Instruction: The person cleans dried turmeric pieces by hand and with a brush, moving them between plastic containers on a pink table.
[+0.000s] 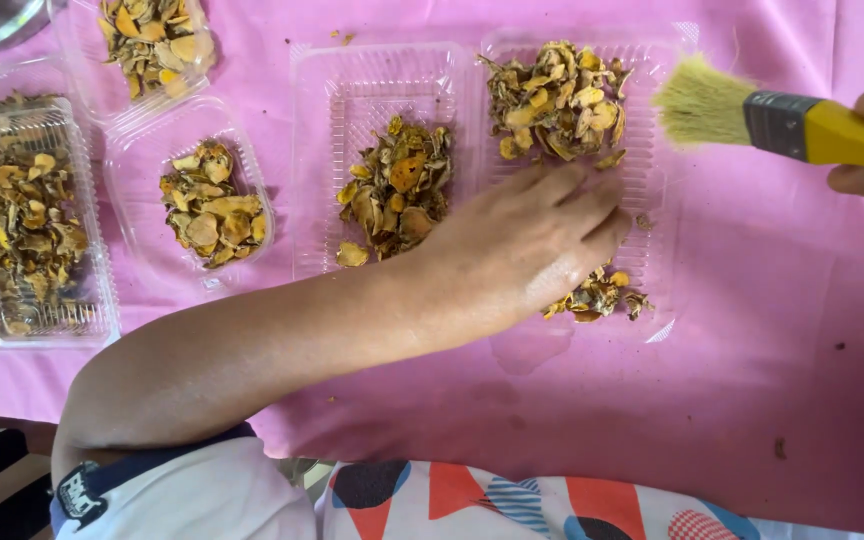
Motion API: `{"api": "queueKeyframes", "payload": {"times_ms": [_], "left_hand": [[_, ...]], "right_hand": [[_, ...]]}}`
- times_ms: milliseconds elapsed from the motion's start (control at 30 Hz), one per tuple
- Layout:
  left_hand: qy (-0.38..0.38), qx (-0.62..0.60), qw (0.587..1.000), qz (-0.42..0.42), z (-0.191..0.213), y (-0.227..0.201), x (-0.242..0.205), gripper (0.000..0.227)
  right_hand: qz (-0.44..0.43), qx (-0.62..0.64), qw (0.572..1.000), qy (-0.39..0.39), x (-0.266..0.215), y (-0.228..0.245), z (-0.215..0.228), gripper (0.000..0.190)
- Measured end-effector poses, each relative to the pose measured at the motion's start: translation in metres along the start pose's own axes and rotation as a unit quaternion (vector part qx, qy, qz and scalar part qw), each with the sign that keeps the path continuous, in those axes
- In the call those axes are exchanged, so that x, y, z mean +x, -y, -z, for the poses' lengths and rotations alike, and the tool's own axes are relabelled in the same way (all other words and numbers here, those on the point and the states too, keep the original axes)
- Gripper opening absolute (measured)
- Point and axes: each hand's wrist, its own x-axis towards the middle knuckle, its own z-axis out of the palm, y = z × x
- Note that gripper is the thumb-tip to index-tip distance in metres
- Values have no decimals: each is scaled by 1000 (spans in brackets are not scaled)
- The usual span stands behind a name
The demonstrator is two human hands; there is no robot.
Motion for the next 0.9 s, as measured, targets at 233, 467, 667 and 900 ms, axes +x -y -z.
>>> {"api": "queueKeyframes", "payload": {"times_ms": [233,467,667,900], "left_hand": [[75,57,995,-38,0,-14,-6,22],[84,-12,996,-8,7,-25,-12,8],[131,0,991,-32,12,-23,-16,22],[177,-8,981,-73,16,-10,-27,22]], "right_hand": [[-135,-59,986,-77,46,204,-32,15],[61,-119,989,-69,43,257,-15,30],[67,-98,992,-47,51,266,-14,46],[114,-125,980,-106,35,265,-19,17]]}}
